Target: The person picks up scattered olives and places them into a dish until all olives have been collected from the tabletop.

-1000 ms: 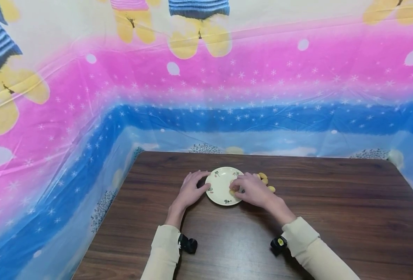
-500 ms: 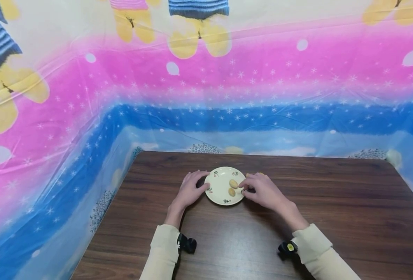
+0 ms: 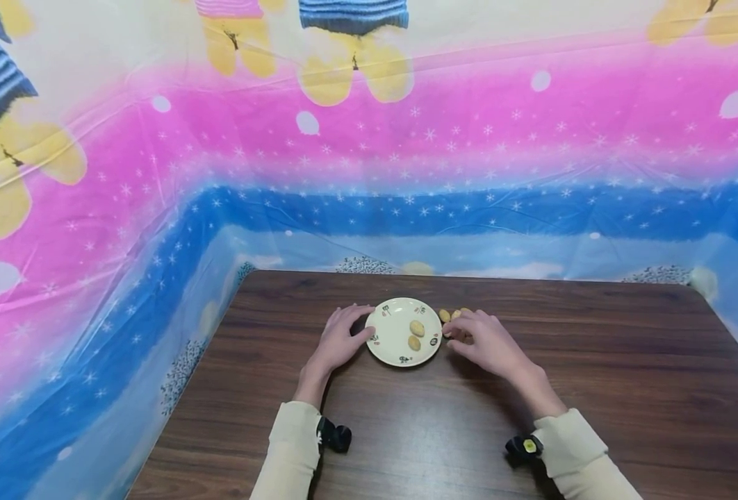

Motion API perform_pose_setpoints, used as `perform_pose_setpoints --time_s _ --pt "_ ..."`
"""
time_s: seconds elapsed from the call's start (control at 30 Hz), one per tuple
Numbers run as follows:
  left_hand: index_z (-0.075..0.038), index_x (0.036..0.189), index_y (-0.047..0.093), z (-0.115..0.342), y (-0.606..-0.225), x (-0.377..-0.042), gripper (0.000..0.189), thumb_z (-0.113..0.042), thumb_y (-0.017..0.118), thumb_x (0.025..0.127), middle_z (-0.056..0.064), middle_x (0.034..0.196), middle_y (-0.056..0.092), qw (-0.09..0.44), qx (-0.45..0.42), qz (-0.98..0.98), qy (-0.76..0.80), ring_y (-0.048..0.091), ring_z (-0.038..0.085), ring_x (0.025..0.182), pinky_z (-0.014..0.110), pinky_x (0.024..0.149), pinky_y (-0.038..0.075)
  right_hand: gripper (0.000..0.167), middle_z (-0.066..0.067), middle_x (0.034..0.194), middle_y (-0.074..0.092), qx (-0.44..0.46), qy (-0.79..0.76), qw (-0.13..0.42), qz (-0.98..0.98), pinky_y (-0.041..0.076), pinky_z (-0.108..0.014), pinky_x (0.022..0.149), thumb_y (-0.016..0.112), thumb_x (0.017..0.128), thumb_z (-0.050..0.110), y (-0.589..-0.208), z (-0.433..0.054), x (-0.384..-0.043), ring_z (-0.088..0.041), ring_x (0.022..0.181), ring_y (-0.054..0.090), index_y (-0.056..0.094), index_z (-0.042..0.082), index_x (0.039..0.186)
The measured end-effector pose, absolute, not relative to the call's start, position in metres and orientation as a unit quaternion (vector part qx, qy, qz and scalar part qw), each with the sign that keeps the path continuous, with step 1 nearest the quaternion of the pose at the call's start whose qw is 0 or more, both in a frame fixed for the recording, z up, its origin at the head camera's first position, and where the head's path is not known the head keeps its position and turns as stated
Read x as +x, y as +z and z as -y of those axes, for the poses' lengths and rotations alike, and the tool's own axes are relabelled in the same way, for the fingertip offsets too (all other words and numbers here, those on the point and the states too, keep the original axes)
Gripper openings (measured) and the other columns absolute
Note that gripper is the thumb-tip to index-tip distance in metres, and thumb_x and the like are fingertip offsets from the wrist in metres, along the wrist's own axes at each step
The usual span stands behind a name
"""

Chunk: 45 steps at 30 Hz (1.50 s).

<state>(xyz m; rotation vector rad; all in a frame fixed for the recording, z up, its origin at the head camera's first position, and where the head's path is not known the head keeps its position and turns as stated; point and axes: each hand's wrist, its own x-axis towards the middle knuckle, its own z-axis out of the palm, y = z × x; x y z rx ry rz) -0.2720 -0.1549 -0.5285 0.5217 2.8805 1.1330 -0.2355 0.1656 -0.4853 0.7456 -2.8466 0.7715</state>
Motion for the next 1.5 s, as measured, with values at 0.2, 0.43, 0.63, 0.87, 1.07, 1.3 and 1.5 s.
perform_pose_setpoints --time_s 0.2,0.43,0.63,0.87,1.07,1.3,1.5 --pt "-0.022 0.143 0.055 0.155 -0.53 -0.272 0.045 -0.037 0.058 0.1 0.001 0.149 0.051 -0.001 0.166 -0.916 0.366 0.032 0.024 0.149 0.044 0.128 0.01 0.021 0.004 0.1 0.07 0.22 0.271 0.058 0.935 0.044 -0.049 0.09 0.075 0.089 0.019 -0.488 -0.175 -0.233 -0.02 0.095 0.059 0.075 0.017 0.111" --pt "-0.023 0.143 0.055 0.156 -0.529 -0.271 0.045 -0.037 0.057 0.1 0.001 0.15 0.05 0.002 0.163 -0.916 0.367 0.031 0.023 0.149 0.044 0.129 0.01 0.024 0.001 0.102 0.068 0.206 0.262 0.063 0.941 0.046 -0.054 0.091 0.074 0.09 0.023 -0.493 -0.188 -0.233 -0.023 0.099 0.059 0.074 0.017 0.113" --pt "-0.022 0.143 0.054 0.156 -0.528 -0.27 0.045 -0.037 0.057 0.101 0.002 0.15 0.05 0.001 0.164 -0.915 0.369 0.031 0.024 0.15 0.045 0.129 0.009 0.025 -0.003 0.108 0.067 0.186 0.277 0.056 0.941 0.045 -0.055 0.091 0.074 0.09 0.023 -0.497 -0.198 -0.231 -0.026 0.101 0.058 0.073 0.017 0.115" --pt "-0.022 0.143 0.055 0.156 -0.528 -0.269 0.045 -0.036 0.058 0.1 0.002 0.15 0.05 -0.001 0.162 -0.914 0.372 0.031 0.024 0.15 0.044 0.129 0.009 0.031 -0.006 0.114 0.064 0.156 0.291 0.033 0.943 0.044 -0.038 0.077 0.073 0.091 0.021 -0.501 -0.206 -0.23 -0.02 0.092 0.054 0.071 0.016 0.121" --pt "-0.022 0.143 0.055 0.156 -0.529 -0.269 0.045 -0.036 0.058 0.1 0.002 0.15 0.051 -0.004 0.164 -0.912 0.377 0.032 0.025 0.149 0.046 0.128 0.01 0.033 -0.008 0.116 0.063 0.133 0.293 0.019 0.947 0.045 -0.037 0.076 0.073 0.09 0.021 -0.505 -0.21 -0.229 -0.022 0.095 0.055 0.07 0.014 0.122" --pt "-0.022 0.143 0.055 0.156 -0.529 -0.27 0.045 -0.037 0.058 0.1 0.001 0.15 0.051 -0.004 0.164 -0.914 0.37 0.032 0.024 0.149 0.045 0.128 0.01 0.027 -0.009 0.116 0.065 0.13 0.287 0.03 0.949 0.05 -0.049 0.086 0.07 0.092 0.017 -0.508 -0.212 -0.23 -0.028 0.105 0.058 0.072 0.013 0.118" --pt "-0.022 0.143 0.055 0.155 -0.528 -0.271 0.046 -0.037 0.058 0.1 0.002 0.149 0.051 -0.004 0.168 -0.913 0.371 0.032 0.025 0.149 0.046 0.128 0.01 0.023 -0.007 0.11 0.067 0.129 0.28 0.047 0.95 0.051 -0.047 0.081 0.07 0.092 0.018 -0.506 -0.213 -0.23 -0.026 0.099 0.06 0.073 0.013 0.114"
